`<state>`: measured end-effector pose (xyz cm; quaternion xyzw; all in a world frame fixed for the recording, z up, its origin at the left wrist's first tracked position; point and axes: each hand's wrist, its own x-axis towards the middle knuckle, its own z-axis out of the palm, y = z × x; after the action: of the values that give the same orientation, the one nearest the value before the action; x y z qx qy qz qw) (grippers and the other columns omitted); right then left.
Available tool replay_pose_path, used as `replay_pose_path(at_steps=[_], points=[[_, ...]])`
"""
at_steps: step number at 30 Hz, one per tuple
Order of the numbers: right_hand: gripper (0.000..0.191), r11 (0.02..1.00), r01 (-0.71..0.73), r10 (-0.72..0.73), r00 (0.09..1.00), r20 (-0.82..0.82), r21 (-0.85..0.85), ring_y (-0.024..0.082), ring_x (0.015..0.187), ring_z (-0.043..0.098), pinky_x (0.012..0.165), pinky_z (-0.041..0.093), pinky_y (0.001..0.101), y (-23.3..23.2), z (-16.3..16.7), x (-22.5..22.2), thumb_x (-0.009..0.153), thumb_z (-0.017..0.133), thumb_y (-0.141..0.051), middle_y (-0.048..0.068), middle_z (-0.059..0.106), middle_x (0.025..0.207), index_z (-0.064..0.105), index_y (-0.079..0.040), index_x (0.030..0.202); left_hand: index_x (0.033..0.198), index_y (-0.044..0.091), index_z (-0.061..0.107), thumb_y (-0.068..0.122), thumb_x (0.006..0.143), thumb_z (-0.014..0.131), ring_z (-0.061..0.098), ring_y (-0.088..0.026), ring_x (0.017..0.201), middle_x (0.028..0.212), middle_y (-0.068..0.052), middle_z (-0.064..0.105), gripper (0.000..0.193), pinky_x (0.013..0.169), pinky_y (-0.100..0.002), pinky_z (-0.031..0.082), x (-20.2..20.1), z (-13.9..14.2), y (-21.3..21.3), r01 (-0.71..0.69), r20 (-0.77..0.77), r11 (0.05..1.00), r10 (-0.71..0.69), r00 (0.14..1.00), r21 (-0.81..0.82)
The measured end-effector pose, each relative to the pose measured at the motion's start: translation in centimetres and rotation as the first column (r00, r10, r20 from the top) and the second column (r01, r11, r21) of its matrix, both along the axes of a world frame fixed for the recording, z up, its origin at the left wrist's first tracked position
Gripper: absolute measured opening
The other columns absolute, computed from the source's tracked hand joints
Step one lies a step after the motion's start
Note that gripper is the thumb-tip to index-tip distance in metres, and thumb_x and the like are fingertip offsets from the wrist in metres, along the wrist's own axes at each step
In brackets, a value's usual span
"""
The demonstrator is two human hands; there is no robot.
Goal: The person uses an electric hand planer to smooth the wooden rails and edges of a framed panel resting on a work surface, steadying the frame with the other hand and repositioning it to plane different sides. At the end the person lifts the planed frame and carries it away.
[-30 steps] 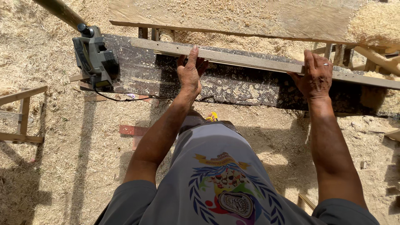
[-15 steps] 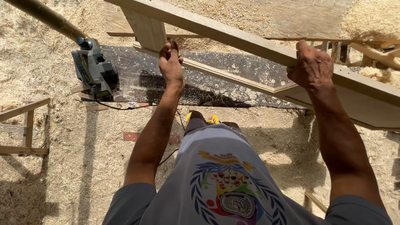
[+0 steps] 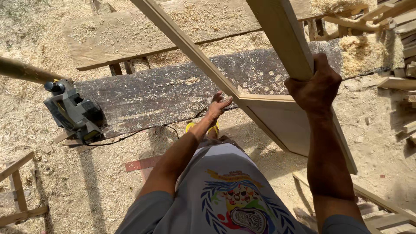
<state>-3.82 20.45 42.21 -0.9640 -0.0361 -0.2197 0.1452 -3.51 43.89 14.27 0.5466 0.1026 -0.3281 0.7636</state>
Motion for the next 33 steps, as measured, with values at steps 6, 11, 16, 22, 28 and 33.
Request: replay_pose_path(at_steps=[6, 11, 16, 22, 28, 33], points=[[0.047, 0.973, 0.091, -0.091, 0.996, -0.011, 0.211, 0.031, 0.084, 0.076, 0.075, 0.062, 0.0415, -2.6, 0.8, -2.8, 0.080, 0.084, -0.017, 0.015, 0.072, 0.092, 0.051, -0.003, 0.110, 0.131, 0.010, 0.050, 0.060, 0.075, 0.078, 0.059, -0.028, 0.123, 0.131, -0.011, 0.060, 0.081, 0.092, -0.051, 0.056, 1.3, 2.9, -2.5, -0.065, -0.108, 0.998, 0.065, 0.992, -0.003], [0.049, 0.976, 0.072, -0.076, 0.997, 0.011, 0.208, 0.030, 0.084, 0.077, 0.074, 0.064, 0.0400, -6.7, -0.4, -1.0, 0.078, 0.083, -0.013, 0.015, 0.073, 0.091, 0.052, -0.003, 0.115, 0.129, 0.007, 0.055, 0.055, 0.077, 0.081, 0.070, -0.028, 0.103, 0.122, -0.014, 0.066, 0.076, 0.074, -0.044, 0.064, 1.3, 4.4, -4.4, -0.098, -0.063, 0.982, 0.109, 0.992, 0.161], [0.050, 0.972, -0.137, 0.143, 0.989, -0.022, 0.189, 0.029, 0.076, 0.075, 0.064, 0.064, 0.0367, -7.7, -3.1, 4.6, 0.076, 0.075, -0.007, 0.019, 0.072, 0.089, 0.051, 0.002, 0.118, 0.120, -0.002, 0.069, 0.052, 0.084, 0.082, 0.076, -0.029, 0.084, 0.109, -0.018, 0.075, 0.066, 0.060, -0.038, 0.065, -0.4, 2.5, -6.8, -0.200, -0.112, 0.960, 0.224, 0.968, 0.195], [0.051, 0.918, -0.309, 0.371, 0.891, -0.263, 0.249, 0.027, 0.069, 0.070, 0.062, 0.060, 0.0398, -3.7, -5.7, 12.8, 0.074, 0.067, -0.001, 0.017, 0.068, 0.082, 0.055, 0.004, 0.124, 0.113, 0.008, 0.069, 0.042, 0.081, 0.078, 0.072, -0.020, 0.073, 0.097, -0.004, 0.072, 0.048, 0.055, -0.037, 0.062, -1.7, -0.6, -7.3, -0.330, -0.368, 0.902, 0.418, 0.831, 0.279], [0.066, 0.887, -0.417, 0.455, 0.724, -0.517, 0.197, 0.031, 0.084, 0.070, 0.079, 0.061, 0.0427, 2.1, -10.5, 21.6, 0.072, 0.073, -0.004, 0.017, 0.070, 0.098, 0.057, 0.001, 0.136, 0.113, -0.002, 0.069, 0.040, 0.087, 0.079, 0.070, -0.028, 0.077, 0.095, -0.014, 0.072, 0.051, 0.058, -0.040, 0.061, -1.4, -3.8, -7.9, -0.465, -0.548, 0.870, 0.472, 0.691, 0.163], [0.087, 0.850, -0.458, 0.508, 0.587, -0.631, 0.259, 0.031, 0.105, 0.065, 0.096, 0.054, 0.0433, 5.4, -16.6, 30.3, 0.066, 0.091, -0.016, 0.018, 0.066, 0.121, 0.054, -0.006, 0.145, 0.125, -0.005, 0.065, 0.035, 0.078, 0.082, 0.073, -0.030, 0.095, 0.119, -0.016, 0.067, 0.064, 0.068, -0.042, 0.068, 1.7, -5.6, -9.1, -0.565, -0.532, 0.759, 0.639, 0.555, 0.323]])
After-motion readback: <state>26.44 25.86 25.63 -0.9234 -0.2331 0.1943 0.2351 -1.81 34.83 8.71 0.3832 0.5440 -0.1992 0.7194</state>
